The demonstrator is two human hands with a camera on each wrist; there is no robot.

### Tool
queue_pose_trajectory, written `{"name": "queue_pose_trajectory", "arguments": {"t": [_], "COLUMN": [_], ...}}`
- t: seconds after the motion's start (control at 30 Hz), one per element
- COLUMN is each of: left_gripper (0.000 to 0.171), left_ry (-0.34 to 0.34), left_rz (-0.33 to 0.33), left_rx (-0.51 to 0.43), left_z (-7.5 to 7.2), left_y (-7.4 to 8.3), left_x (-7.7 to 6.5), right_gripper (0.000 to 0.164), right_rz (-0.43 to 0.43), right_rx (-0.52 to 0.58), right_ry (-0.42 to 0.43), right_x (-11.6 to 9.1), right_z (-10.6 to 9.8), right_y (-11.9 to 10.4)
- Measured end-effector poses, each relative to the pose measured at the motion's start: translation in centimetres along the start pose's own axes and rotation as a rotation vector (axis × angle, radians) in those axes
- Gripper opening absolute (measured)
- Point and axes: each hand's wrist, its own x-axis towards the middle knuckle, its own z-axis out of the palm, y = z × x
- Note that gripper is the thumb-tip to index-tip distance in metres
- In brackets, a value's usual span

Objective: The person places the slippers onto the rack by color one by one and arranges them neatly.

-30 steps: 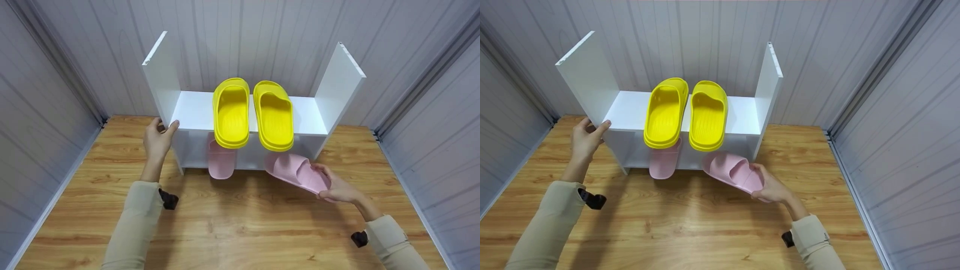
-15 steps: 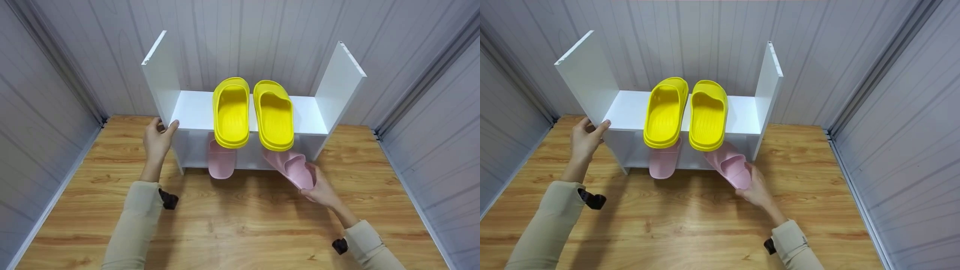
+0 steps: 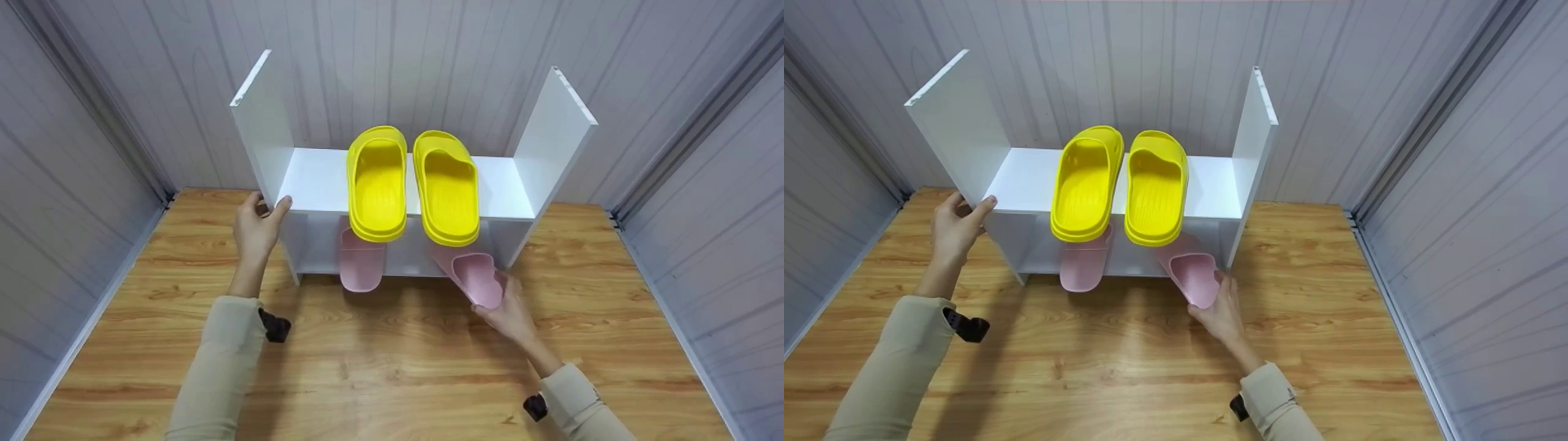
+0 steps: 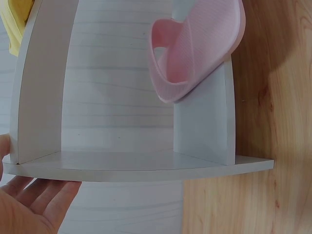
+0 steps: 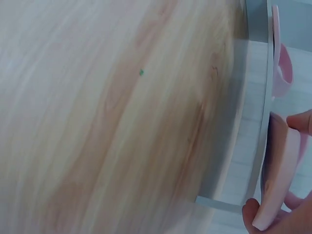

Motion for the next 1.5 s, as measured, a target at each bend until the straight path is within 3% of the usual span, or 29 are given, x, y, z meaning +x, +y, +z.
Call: {"name": "queue_pose_trajectory", "arguments": {"t": [0.37,0.5,0.7,0.87,0.97,1.1,1.27,1.5], "left_gripper": [0.042,0.041,0.041,0.041,0.042,0.043,0.043,0.041], "left_ry": [-0.008,-0.001,0.007,0.008,0.0,-0.013,-0.02,-0.006], "left_rz": [-0.001,0.004,0.006,0.003,0.008,0.008,-0.001,-0.004], "left_rx": [0.0,0.002,0.008,0.014,0.011,0.01,0.01,-0.008], "left_z": [-0.1,0.0,0.0,0.0,-0.1,-0.1,-0.1,0.0], "left_y": [0.1,0.0,0.0,0.0,0.0,0.0,0.0,0.1], "left_x": [0.0,0.0,0.0,0.0,0.0,-0.1,-0.2,-0.1], "right_gripper": [0.082,0.084,0.077,0.081,0.088,0.09,0.087,0.068], "right_rz": [-0.011,0.002,0.069,0.128,0.124,0.091,0.1,0.154], "right_rx": [0.034,0.094,0.303,0.499,0.541,0.557,0.576,0.604], "right_ry": [0.046,0.029,-0.06,-0.205,-0.299,-0.353,-0.338,-0.229], "right_x": [0.2,0.2,0.1,0.0,-0.1,-0.3,-0.6,-0.7], "right_z": [1.3,1.2,0.2,-0.9,-1.5,-1.8,-1.6,-1.6], "right_y": [0.6,0.7,0.7,0.7,0.8,1.2,1.6,1.7]}}
